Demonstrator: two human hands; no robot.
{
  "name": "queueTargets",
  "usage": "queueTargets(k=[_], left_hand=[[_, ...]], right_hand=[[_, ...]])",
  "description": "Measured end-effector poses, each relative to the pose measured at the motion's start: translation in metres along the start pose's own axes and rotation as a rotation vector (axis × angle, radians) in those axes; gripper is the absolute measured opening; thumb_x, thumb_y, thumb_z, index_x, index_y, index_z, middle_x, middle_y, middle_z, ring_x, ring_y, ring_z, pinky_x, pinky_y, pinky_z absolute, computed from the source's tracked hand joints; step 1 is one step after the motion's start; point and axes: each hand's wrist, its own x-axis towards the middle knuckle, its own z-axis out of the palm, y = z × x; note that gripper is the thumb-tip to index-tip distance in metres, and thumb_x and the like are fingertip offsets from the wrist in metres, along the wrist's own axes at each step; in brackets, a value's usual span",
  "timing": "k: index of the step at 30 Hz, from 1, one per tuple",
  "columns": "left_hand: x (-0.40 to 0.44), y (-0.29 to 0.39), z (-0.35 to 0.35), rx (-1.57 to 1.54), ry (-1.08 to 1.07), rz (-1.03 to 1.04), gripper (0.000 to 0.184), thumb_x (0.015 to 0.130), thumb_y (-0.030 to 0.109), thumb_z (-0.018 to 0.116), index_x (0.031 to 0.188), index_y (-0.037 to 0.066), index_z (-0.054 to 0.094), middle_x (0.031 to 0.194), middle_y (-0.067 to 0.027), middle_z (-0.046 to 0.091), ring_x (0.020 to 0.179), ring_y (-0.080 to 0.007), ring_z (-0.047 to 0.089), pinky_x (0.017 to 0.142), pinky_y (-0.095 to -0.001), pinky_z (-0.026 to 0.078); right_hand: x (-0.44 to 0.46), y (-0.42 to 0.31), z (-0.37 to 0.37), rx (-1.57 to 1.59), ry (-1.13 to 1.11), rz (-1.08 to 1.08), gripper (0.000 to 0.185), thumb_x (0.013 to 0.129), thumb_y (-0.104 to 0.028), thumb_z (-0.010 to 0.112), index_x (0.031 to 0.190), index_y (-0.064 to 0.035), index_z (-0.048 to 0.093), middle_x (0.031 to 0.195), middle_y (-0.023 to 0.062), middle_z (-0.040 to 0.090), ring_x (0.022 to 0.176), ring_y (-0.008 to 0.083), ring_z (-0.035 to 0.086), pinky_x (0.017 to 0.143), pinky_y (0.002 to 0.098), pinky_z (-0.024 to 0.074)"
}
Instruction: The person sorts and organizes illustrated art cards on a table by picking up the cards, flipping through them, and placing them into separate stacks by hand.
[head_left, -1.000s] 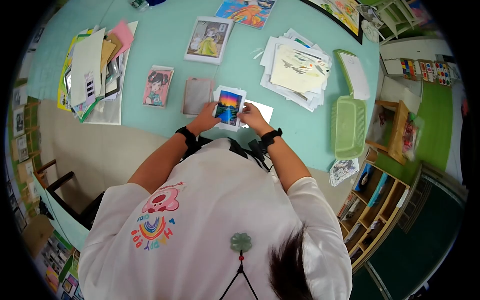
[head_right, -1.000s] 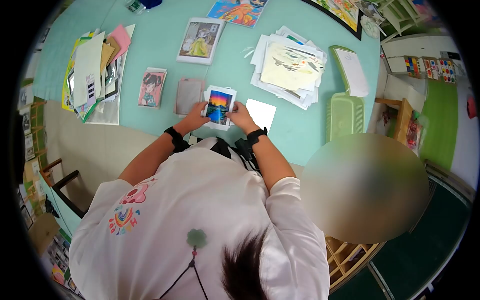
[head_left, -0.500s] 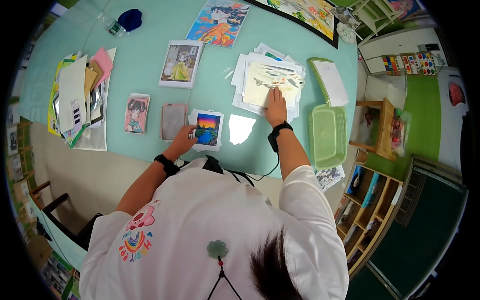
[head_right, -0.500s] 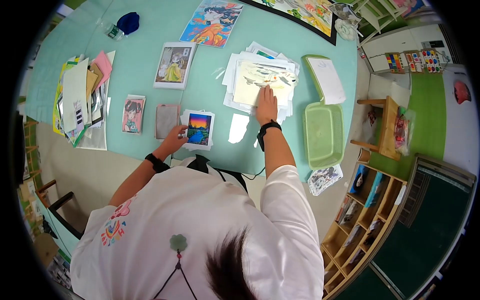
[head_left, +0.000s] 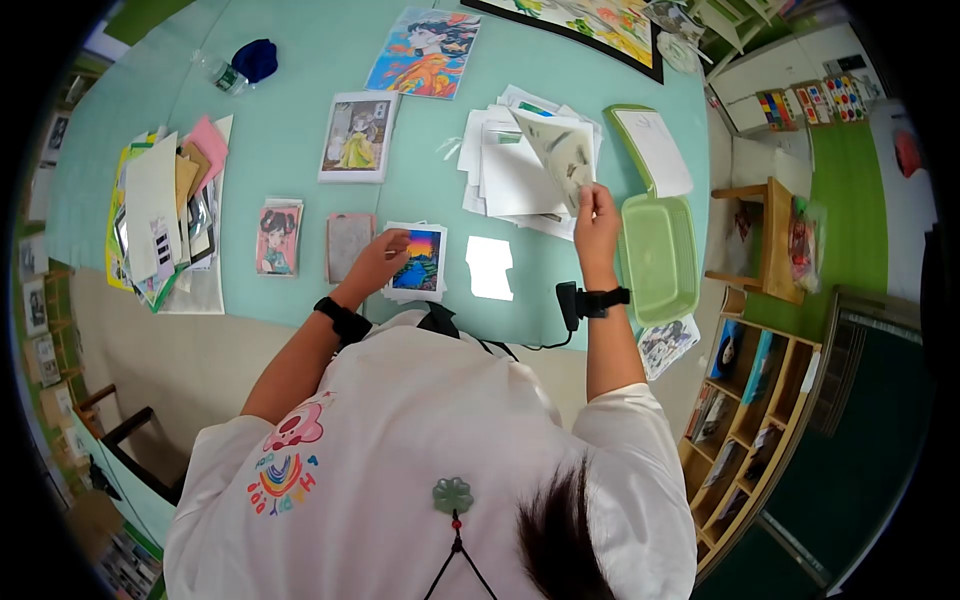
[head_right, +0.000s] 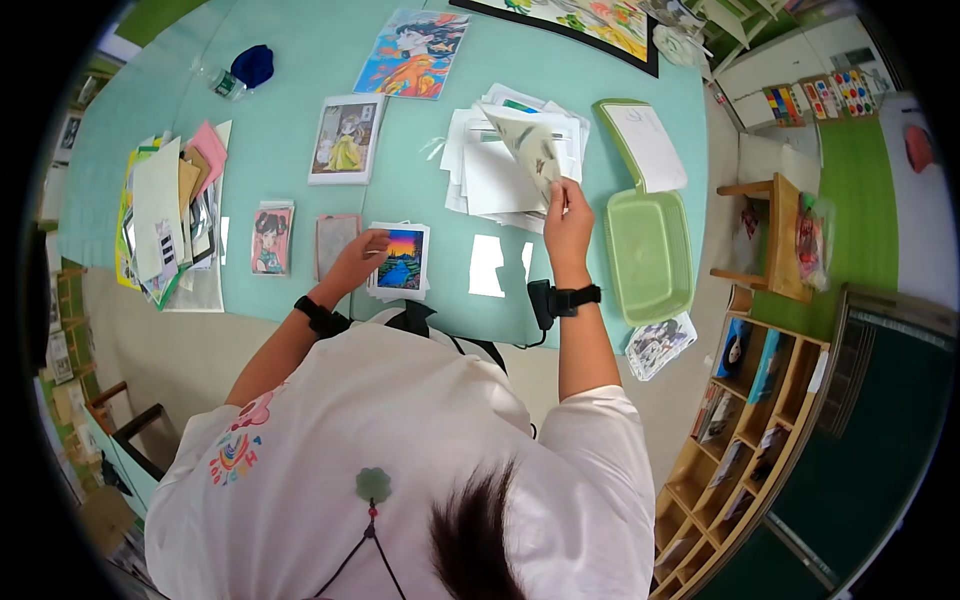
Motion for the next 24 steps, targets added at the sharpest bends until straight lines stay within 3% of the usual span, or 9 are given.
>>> queueTargets(k=[2,8,11,12,16,18,24], left_hand=[[0.009,0.010,0.006,-0.003,-0.026,0.077,0.042,0.086,0.012,0.060,0.124,0.001,0.046,0.115,-0.0161,0.056,0.104,-0.0235,0.057,0.089,-0.0334,0.047],[0.013,0.077,0.042,-0.088,-0.142,0.181,0.049,0.088,0.013,0.060,0.130,0.002,0.039,0.122,-0.0155,0.050,0.108,-0.0211,0.054,0.091,-0.0327,0.046],[0.007,0.118,0.055,-0.369,-0.413,-0.036,0.043,0.087,0.013,0.060,0.125,0.001,0.043,0.112,-0.0135,0.056,0.100,-0.0191,0.058,0.086,-0.0324,0.050],[0.009,0.115,0.060,-0.337,-0.442,-0.047,0.040,0.087,0.013,0.060,0.122,0.001,0.044,0.107,-0.0123,0.058,0.097,-0.0184,0.059,0.083,-0.0318,0.050],[0.015,0.108,0.081,-0.213,-0.560,-0.052,0.031,0.087,0.012,0.059,0.114,0.002,0.049,0.093,-0.0081,0.062,0.084,-0.0160,0.062,0.075,-0.0296,0.052],[0.021,0.104,0.088,-0.183,-0.605,-0.056,0.030,0.087,0.011,0.059,0.114,0.003,0.049,0.093,-0.0075,0.062,0.085,-0.0153,0.062,0.075,-0.0280,0.052],[0.049,0.048,0.100,-0.117,-0.443,-0.024,0.034,0.086,0.012,0.060,0.116,0.002,0.048,0.100,-0.0095,0.059,0.091,-0.0153,0.058,0.078,-0.0267,0.048]], right_hand=[[-0.005,0.005,-0.012,0.290,0.016,0.092,0.022,0.094,-0.018,0.053,0.098,0.0030,0.059,0.073,-0.0006,0.058,0.066,0.0045,0.049,0.059,0.0205,0.0395],[-0.033,0.018,-0.039,0.629,0.030,0.322,0.020,0.092,-0.015,0.055,0.099,0.0033,0.059,0.075,-0.0018,0.060,0.065,0.0015,0.048,0.057,0.0179,0.0385],[-0.051,0.019,-0.041,0.615,0.073,0.362,0.019,0.092,-0.014,0.056,0.098,0.0031,0.060,0.073,-0.0028,0.060,0.063,0.0010,0.047,0.056,0.0174,0.0375],[-0.057,0.020,-0.042,0.624,0.075,0.366,0.017,0.091,-0.014,0.058,0.098,0.0011,0.061,0.071,-0.0065,0.055,0.061,-0.0006,0.043,0.054,0.0171,0.0338],[-0.090,0.055,-0.057,0.545,0.084,0.425,0.017,0.090,-0.014,0.059,0.096,0.0010,0.062,0.071,-0.0058,0.055,0.061,0.0006,0.044,0.052,0.0181,0.0345],[-0.109,0.080,-0.087,0.482,0.227,0.460,0.017,0.090,-0.016,0.058,0.096,0.0001,0.062,0.071,-0.0052,0.055,0.061,0.0017,0.045,0.053,0.0184,0.0354],[-0.193,0.186,-0.231,0.376,0.762,0.684,0.021,0.091,-0.021,0.056,0.098,-0.0017,0.060,0.075,-0.0002,0.056,0.063,0.0080,0.049,0.055,0.0231,0.0407]])
